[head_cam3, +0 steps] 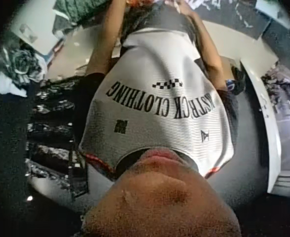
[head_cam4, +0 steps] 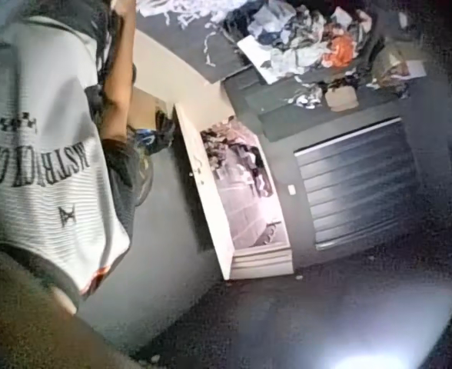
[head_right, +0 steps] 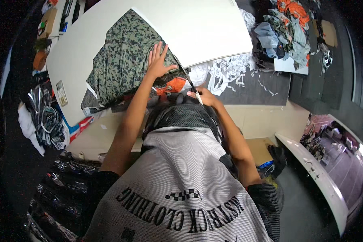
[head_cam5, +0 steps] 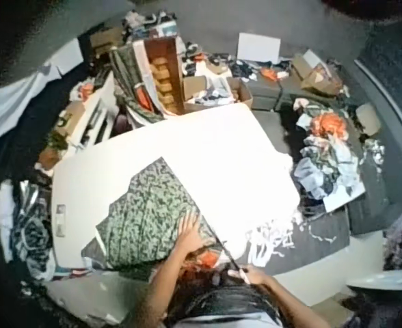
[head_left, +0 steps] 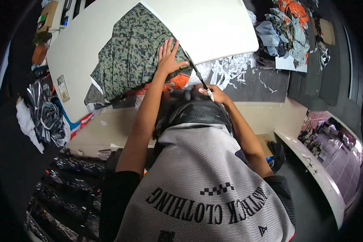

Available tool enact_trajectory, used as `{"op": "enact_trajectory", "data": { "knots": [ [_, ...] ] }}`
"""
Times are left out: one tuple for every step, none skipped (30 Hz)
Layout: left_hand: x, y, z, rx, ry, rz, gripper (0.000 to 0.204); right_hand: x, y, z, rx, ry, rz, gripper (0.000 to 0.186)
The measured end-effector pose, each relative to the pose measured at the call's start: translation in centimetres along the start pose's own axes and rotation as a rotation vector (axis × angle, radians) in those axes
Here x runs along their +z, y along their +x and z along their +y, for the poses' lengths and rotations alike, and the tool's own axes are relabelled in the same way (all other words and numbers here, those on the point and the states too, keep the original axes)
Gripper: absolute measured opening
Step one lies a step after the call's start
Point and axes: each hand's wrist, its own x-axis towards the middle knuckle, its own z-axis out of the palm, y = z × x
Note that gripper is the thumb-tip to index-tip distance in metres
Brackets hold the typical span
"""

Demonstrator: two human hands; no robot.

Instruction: Cutting a piece of camouflage fabric with scissors on a large table.

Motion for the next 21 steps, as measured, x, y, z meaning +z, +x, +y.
{"op": "enact_trajectory", "data": {
  "knots": [
    [0.0,0.0,-0.2,0.009,-0.009,-0.008,0.096,0.0,0.0,0.0,0.004,0.01,-0.013,0.043],
    [0.0,0.1,-0.2,-0.006,0.012,-0.071,0.094,-0.1,0.0,-0.2,0.066,-0.015,-0.009,0.043],
    [-0.1,0.1,-0.4,0.007,-0.014,0.002,0.094,-0.2,-0.1,-0.3,-0.001,0.005,-0.036,0.043],
    [0.0,0.2,-0.4,0.003,-0.006,0.025,0.091,-0.3,-0.6,-0.3,-0.007,-0.011,-0.03,0.043],
    [-0.1,0.4,-0.4,0.002,0.002,0.047,0.088,-0.4,-1.0,-0.4,-0.012,-0.024,-0.021,0.043],
    [0.1,0.5,-0.3,0.006,0.007,0.065,0.085,-0.6,-1.6,-0.2,-0.014,-0.034,-0.007,0.043],
    [0.2,0.7,-0.4,-0.023,-0.037,0.013,0.082,-0.7,-2.0,0.0,-0.015,-0.043,0.002,0.043],
    [0.2,1.0,-0.4,0.008,0.002,0.087,0.082,-0.9,-2.0,0.2,-0.011,-0.053,0.011,0.043],
    [0.2,1.4,-0.5,-0.006,0.023,0.102,0.082,-1.0,-1.8,0.4,-0.004,-0.068,0.002,0.042],
    [0.2,1.7,-0.6,-0.021,0.046,0.118,0.081,-1.1,-1.6,0.6,0.002,-0.082,-0.007,0.041],
    [0.2,2.0,-0.7,-0.037,0.069,0.135,0.081,-1.2,-1.3,0.8,0.006,-0.097,-0.017,0.04],
    [0.2,2.2,-0.7,-0.054,0.094,0.152,0.081,-1.4,-1.2,0.9,0.062,-0.141,-0.003,0.04],
    [0.1,2.4,-0.9,-0.055,0.094,0.162,0.081,-1.5,-1.0,1.1,0.004,-0.12,-0.028,0.04],
    [0.2,2.4,-0.8,-0.069,0.078,0.183,0.082,-1.6,-1.0,1.2,0.004,-0.123,-0.022,0.039],
    [0.1,2.4,-0.7,-0.082,0.062,0.204,0.083,-1.7,-1.1,1.2,0.005,-0.125,-0.017,0.038],
    [0.2,2.5,-0.7,-0.094,0.046,0.223,0.084,-1.8,-1.0,1.3,0.006,-0.126,-0.011,0.037],
    [0.2,2.5,-0.6,-0.14,0.047,0.161,0.085,-1.9,-1.0,1.2,0.04,-0.142,-0.001,0.036],
    [0.2,2.6,-0.6,-0.108,0.03,0.242,0.085,-2.0,-1.0,1.2,0.008,-0.127,-0.007,0.036],
    [0.3,2.7,-0.6,-0.111,0.037,0.237,0.087,-2.2,-0.9,1.1,0.009,-0.127,-0.011,0.036],
    [0.3,2.7,-0.5,-0.113,0.044,0.231,0.088,-2.4,-1.0,1.1,0.011,-0.125,-0.016,0.035],
    [0.3,2.7,-0.5,-0.116,0.051,0.222,0.09,-2.5,-1.1,1.2,0.016,-0.122,-0.021,0.035]
  ]
}}
